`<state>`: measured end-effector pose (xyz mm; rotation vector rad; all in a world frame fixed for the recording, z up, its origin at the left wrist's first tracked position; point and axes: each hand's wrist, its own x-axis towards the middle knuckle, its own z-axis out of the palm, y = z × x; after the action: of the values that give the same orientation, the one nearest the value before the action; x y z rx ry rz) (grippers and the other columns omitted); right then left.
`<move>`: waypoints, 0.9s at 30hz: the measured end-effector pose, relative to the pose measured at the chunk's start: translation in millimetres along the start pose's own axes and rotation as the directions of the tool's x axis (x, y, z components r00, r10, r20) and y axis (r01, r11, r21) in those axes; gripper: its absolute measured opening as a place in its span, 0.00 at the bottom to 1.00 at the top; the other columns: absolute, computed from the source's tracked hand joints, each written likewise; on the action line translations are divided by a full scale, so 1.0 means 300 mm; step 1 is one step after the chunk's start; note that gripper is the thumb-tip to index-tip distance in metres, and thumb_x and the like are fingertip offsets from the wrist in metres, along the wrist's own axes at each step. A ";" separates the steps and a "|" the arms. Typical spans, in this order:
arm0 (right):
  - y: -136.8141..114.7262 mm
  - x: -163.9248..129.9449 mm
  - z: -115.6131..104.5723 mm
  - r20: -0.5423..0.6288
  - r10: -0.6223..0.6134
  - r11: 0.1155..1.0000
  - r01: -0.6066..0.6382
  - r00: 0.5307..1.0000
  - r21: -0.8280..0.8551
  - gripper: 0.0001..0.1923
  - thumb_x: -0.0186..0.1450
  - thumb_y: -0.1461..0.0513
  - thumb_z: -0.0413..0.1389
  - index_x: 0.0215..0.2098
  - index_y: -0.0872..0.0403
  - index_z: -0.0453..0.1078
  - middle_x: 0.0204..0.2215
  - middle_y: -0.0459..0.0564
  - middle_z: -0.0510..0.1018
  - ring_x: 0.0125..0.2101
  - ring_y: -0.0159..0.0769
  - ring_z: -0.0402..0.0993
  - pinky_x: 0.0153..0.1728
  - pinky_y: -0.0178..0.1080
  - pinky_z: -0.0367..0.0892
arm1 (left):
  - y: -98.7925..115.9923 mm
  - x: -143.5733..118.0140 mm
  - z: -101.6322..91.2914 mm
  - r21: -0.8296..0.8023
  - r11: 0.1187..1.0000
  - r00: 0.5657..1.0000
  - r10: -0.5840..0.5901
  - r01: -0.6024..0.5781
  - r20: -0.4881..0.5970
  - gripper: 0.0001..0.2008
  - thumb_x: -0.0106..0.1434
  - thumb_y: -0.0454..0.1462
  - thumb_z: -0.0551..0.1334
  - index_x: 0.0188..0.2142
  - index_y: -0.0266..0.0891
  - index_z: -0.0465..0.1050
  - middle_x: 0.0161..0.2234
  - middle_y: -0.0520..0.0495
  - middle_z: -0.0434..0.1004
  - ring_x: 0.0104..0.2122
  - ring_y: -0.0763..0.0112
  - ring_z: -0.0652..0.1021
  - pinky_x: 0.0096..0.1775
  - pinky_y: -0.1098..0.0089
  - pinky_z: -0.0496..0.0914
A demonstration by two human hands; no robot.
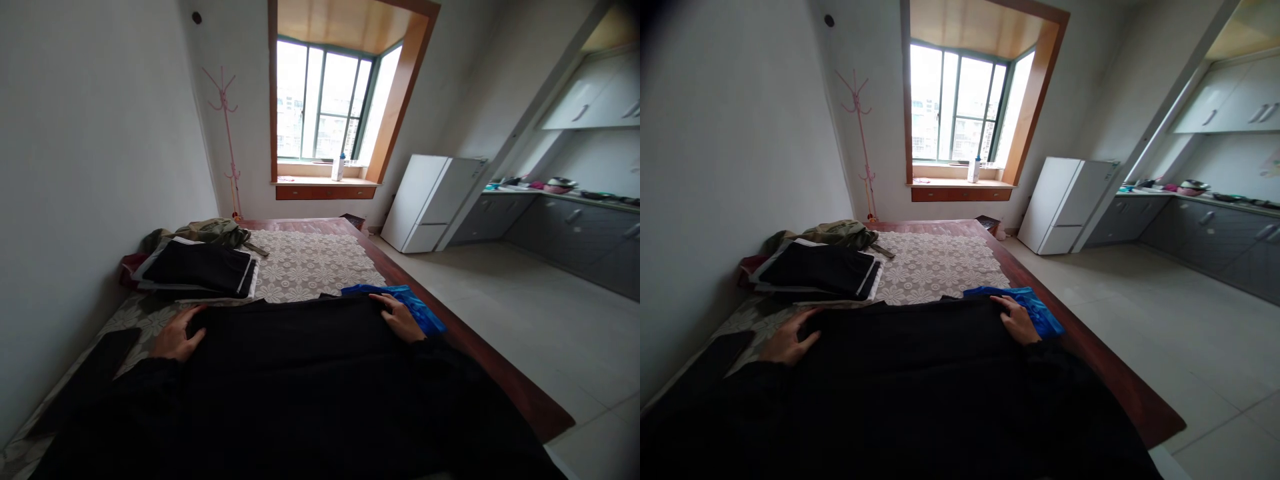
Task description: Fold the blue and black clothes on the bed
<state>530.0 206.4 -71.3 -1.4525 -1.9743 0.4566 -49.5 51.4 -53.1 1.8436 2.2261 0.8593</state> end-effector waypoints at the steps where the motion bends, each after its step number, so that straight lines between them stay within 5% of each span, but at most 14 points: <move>1: 0.004 0.001 0.003 0.004 -0.001 1.000 0.001 1.000 -0.007 0.31 0.58 0.66 0.50 0.59 0.47 0.74 0.60 0.48 0.74 0.62 0.45 0.68 0.67 0.50 0.58 | -0.004 0.003 -0.001 0.024 1.000 1.000 0.002 -0.002 0.016 0.29 0.58 0.46 0.58 0.59 0.46 0.71 0.63 0.47 0.73 0.61 0.54 0.74 0.62 0.59 0.67; 13: 0.006 0.002 0.008 0.039 -0.039 0.991 0.044 0.998 -0.127 0.32 0.60 0.67 0.50 0.61 0.47 0.73 0.58 0.51 0.76 0.61 0.46 0.69 0.67 0.52 0.58 | -0.006 0.004 -0.002 0.135 0.991 0.997 0.005 -0.016 0.081 0.27 0.63 0.45 0.56 0.62 0.47 0.68 0.67 0.47 0.66 0.63 0.53 0.71 0.62 0.57 0.66; 16: -0.032 0.004 0.006 0.018 -0.061 0.986 0.063 0.998 -0.157 0.32 0.60 0.68 0.48 0.61 0.46 0.71 0.59 0.50 0.74 0.61 0.46 0.69 0.65 0.52 0.60 | 0.028 -0.002 -0.023 0.218 0.976 0.994 -0.007 -0.018 0.113 0.27 0.63 0.44 0.55 0.62 0.45 0.69 0.71 0.44 0.58 0.65 0.50 0.68 0.61 0.56 0.67; 19: -0.085 -0.025 -0.031 0.017 -0.073 0.978 0.075 0.997 -0.193 0.31 0.62 0.66 0.49 0.63 0.46 0.68 0.65 0.50 0.68 0.62 0.47 0.67 0.62 0.53 0.63 | 0.092 -0.044 -0.076 0.279 0.959 0.983 -0.005 -0.048 0.185 0.28 0.62 0.46 0.56 0.60 0.42 0.70 0.69 0.40 0.62 0.65 0.48 0.67 0.62 0.55 0.66; 22: -0.130 -0.132 -0.108 -0.006 -0.032 0.971 0.029 0.999 -0.239 0.28 0.65 0.59 0.51 0.64 0.49 0.65 0.65 0.55 0.68 0.54 0.50 0.74 0.56 0.54 0.67 | 0.150 -0.147 -0.155 0.277 0.961 0.960 -0.079 0.002 0.267 0.29 0.62 0.52 0.56 0.58 0.41 0.71 0.62 0.37 0.72 0.59 0.47 0.75 0.58 0.53 0.69; 27: -0.155 -0.473 -0.217 -0.008 0.115 0.955 -0.113 0.993 -0.275 0.19 0.69 0.47 0.51 0.50 0.47 0.73 0.44 0.51 0.81 0.44 0.49 0.78 0.45 0.49 0.69 | 0.127 -0.442 -0.214 0.222 0.944 0.906 -0.303 0.243 0.296 0.28 0.62 0.60 0.54 0.50 0.46 0.73 0.42 0.41 0.84 0.42 0.49 0.84 0.43 0.56 0.74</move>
<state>566.8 51.7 -35.5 -1.7447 -2.0291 0.2432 -12.0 -90.8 -14.7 1.5423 2.3244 0.2847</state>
